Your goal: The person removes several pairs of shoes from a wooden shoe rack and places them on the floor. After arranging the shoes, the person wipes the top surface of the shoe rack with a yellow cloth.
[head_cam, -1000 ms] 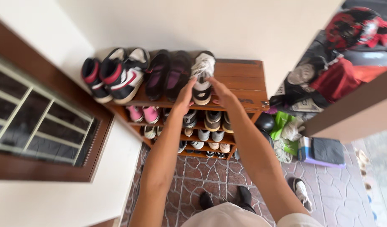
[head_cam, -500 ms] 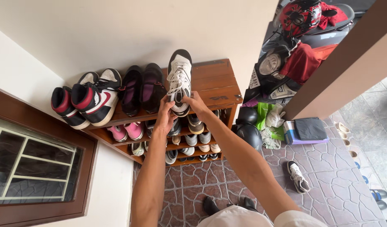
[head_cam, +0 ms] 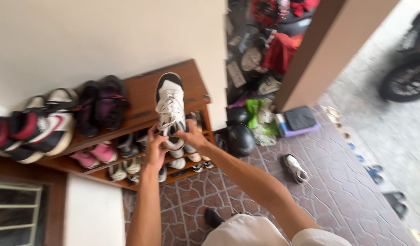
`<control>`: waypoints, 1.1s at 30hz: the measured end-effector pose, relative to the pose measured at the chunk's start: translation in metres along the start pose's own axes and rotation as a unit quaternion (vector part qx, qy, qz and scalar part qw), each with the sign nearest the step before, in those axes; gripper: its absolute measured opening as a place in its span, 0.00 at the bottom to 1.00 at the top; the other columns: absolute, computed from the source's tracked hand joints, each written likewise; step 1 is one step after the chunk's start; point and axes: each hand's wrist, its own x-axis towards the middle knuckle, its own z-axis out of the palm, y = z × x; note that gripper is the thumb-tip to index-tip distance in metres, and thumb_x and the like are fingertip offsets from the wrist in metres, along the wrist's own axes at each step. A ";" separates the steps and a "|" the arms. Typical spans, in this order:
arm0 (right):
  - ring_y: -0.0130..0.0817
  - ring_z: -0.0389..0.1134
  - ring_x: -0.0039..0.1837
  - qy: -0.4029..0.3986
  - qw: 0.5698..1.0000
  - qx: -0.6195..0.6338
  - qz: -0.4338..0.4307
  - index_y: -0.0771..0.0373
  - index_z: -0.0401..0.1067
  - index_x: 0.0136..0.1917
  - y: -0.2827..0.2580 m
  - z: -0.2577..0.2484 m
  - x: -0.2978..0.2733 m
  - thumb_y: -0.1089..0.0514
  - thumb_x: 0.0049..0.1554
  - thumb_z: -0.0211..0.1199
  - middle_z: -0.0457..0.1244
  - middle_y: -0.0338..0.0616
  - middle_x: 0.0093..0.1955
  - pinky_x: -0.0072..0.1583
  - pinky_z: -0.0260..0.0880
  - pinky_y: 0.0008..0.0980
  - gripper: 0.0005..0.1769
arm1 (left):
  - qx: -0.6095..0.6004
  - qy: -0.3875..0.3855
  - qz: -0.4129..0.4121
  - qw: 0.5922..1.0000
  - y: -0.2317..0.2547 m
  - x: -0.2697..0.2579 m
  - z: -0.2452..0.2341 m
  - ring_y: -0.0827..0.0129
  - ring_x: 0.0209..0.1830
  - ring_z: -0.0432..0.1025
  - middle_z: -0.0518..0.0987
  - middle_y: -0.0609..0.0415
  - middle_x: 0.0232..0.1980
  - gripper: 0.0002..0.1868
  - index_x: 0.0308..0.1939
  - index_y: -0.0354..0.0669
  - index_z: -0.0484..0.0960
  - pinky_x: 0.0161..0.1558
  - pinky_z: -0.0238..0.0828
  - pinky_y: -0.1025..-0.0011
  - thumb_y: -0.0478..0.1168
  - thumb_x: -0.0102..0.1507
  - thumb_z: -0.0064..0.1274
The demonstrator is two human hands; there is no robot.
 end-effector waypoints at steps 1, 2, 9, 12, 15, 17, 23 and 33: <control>0.38 0.66 0.56 -0.003 1.000 0.028 -0.001 0.69 0.57 0.69 0.003 -0.008 -0.011 0.53 0.48 0.68 0.64 0.53 0.57 0.56 0.69 0.39 0.40 | 0.005 0.009 -0.008 1.000 -0.007 -0.004 0.011 0.61 0.52 0.72 0.73 0.49 0.58 0.42 0.74 0.48 0.62 0.44 0.72 0.62 0.40 0.54 0.57; 0.37 0.66 0.57 -0.008 0.998 0.055 -0.002 0.68 0.56 0.70 0.006 -0.018 -0.022 0.53 0.48 0.68 0.63 0.53 0.58 0.57 0.69 0.39 0.41 | 0.025 0.014 -0.009 1.000 -0.013 -0.009 0.024 0.63 0.52 0.73 0.74 0.49 0.58 0.42 0.74 0.48 0.61 0.44 0.74 0.64 0.41 0.55 0.58; 0.38 0.69 0.61 -0.008 1.000 -0.019 0.001 0.68 0.56 0.70 0.031 -0.118 -0.098 0.52 0.51 0.69 0.65 0.57 0.60 0.62 0.70 0.36 0.40 | 0.108 -0.016 -0.050 0.993 -0.059 -0.059 0.110 0.66 0.53 0.76 0.74 0.49 0.59 0.46 0.76 0.47 0.55 0.45 0.81 0.64 0.44 0.57 0.62; 0.39 0.68 0.60 0.000 0.999 -0.046 0.009 0.68 0.59 0.67 0.056 -0.154 -0.127 0.51 0.49 0.70 0.64 0.55 0.60 0.59 0.72 0.39 0.38 | 0.144 -0.032 -0.065 0.987 -0.101 -0.083 0.139 0.63 0.51 0.73 0.74 0.47 0.60 0.46 0.78 0.48 0.57 0.42 0.74 0.65 0.43 0.58 0.61; 0.41 0.68 0.60 -0.016 0.998 -0.055 0.021 0.68 0.60 0.68 0.080 -0.184 -0.151 0.51 0.49 0.70 0.65 0.56 0.59 0.60 0.70 0.39 0.39 | 0.136 -0.049 -0.093 0.985 -0.140 -0.105 0.155 0.61 0.53 0.74 0.74 0.45 0.59 0.44 0.78 0.47 0.57 0.46 0.80 0.61 0.41 0.59 0.56; 0.42 0.68 0.60 -0.021 0.998 -0.041 0.043 0.67 0.60 0.68 0.093 -0.198 -0.167 0.51 0.47 0.71 0.65 0.54 0.58 0.60 0.70 0.40 0.41 | 0.130 -0.061 -0.109 0.984 -0.159 -0.117 0.162 0.59 0.54 0.76 0.73 0.46 0.59 0.44 0.77 0.48 0.55 0.48 0.84 0.58 0.39 0.57 0.53; 0.45 0.71 0.56 -0.036 0.984 -0.163 0.065 0.68 0.64 0.66 0.126 -0.237 -0.210 0.45 0.45 0.70 0.68 0.57 0.54 0.58 0.72 0.41 0.42 | 0.146 -0.065 -0.158 0.974 -0.201 -0.154 0.184 0.54 0.54 0.78 0.72 0.42 0.62 0.49 0.78 0.56 0.45 0.42 0.82 0.57 0.36 0.55 0.51; 0.49 0.71 0.59 -0.036 0.960 -0.238 0.146 0.68 0.64 0.69 0.179 -0.308 -0.256 0.39 0.43 0.70 0.68 0.60 0.57 0.60 0.71 0.41 0.48 | 0.167 -0.032 -0.274 0.947 -0.292 -0.178 0.230 0.57 0.49 0.79 0.77 0.43 0.60 0.40 0.76 0.59 0.51 0.33 0.84 0.62 0.43 0.62 0.51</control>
